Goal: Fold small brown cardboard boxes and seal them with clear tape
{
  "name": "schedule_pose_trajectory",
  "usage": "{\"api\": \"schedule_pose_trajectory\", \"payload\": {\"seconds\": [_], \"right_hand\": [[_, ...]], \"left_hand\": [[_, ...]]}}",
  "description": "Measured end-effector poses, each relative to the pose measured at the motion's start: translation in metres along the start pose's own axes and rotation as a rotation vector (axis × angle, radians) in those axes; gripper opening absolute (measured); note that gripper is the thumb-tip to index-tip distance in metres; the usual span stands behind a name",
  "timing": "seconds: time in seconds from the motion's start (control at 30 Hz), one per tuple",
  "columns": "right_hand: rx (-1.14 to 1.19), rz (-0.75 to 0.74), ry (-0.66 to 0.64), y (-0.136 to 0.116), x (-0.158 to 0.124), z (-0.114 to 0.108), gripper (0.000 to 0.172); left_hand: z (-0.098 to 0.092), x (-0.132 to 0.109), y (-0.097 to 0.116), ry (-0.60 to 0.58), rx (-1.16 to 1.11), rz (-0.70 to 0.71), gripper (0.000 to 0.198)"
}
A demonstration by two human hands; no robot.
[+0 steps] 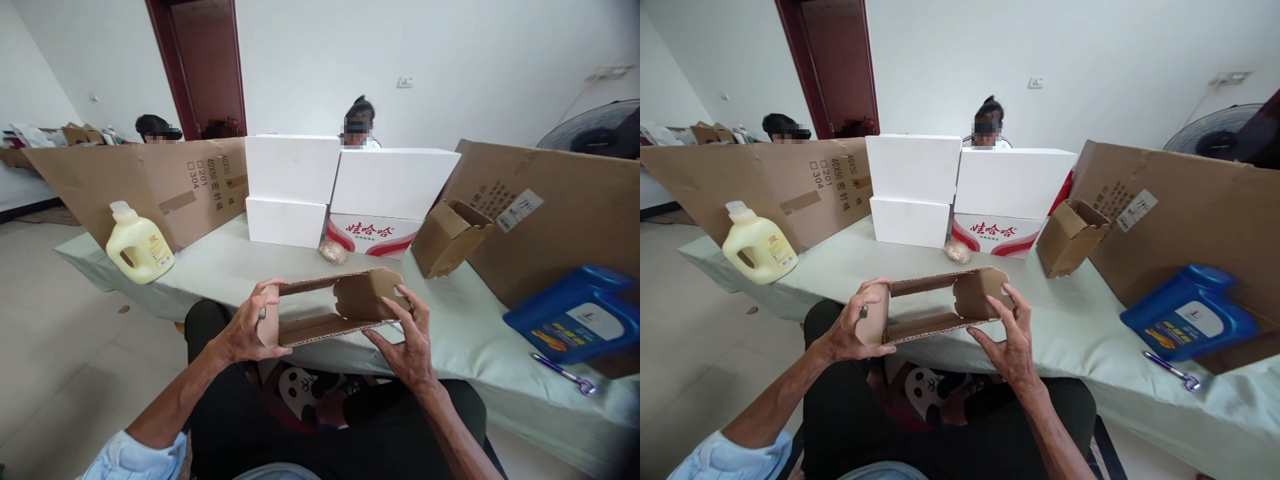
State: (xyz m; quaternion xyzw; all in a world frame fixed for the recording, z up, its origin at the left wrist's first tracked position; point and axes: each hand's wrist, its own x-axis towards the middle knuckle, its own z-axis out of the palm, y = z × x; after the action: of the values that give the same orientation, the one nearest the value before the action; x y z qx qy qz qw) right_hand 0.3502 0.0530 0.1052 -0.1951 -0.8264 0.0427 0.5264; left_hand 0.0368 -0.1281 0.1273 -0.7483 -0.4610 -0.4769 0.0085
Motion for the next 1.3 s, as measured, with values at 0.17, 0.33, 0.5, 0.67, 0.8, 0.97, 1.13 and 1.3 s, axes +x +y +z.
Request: {"api": "schedule_pose_trajectory", "payload": {"seconds": [0.17,0.33,0.5,0.67,0.8,0.97,1.13,1.3], "right_hand": [[0.153,0.226,0.024,0.018,-0.012,0.008,0.095],[0.464,0.483,-0.164,0.056,-0.018,0.037,0.106],[0.592,0.583,-0.367,0.066,-0.009,0.062,0.107],[0.567,0.636,-0.375,0.063,0.000,0.081,0.104],[0.500,0.649,-0.319,0.069,0.001,0.092,0.105],[0.470,0.695,-0.256,0.073,0.003,0.093,0.107],[0.616,0.748,-0.340,0.062,0.008,0.071,0.103],[0.815,0.737,-0.547,0.039,0.009,0.036,0.066]], "left_hand": [[0.003,-0.001,-0.011,0.025,-0.091,-0.116,0.094],[-0.002,0.004,-0.033,0.023,-0.191,-0.338,0.113],[-0.006,0.009,-0.044,0.010,-0.448,-0.463,0.144],[0.000,0.004,-0.057,0.113,-0.500,-0.583,0.118],[0.006,0.003,-0.074,0.232,-0.572,-0.709,0.082],[0.002,0.012,-0.078,0.387,-0.660,-0.800,0.059],[-0.013,0.018,-0.073,0.449,-0.707,-0.840,0.074],[-0.025,0.016,-0.079,0.460,-0.717,-0.868,0.087]]}}
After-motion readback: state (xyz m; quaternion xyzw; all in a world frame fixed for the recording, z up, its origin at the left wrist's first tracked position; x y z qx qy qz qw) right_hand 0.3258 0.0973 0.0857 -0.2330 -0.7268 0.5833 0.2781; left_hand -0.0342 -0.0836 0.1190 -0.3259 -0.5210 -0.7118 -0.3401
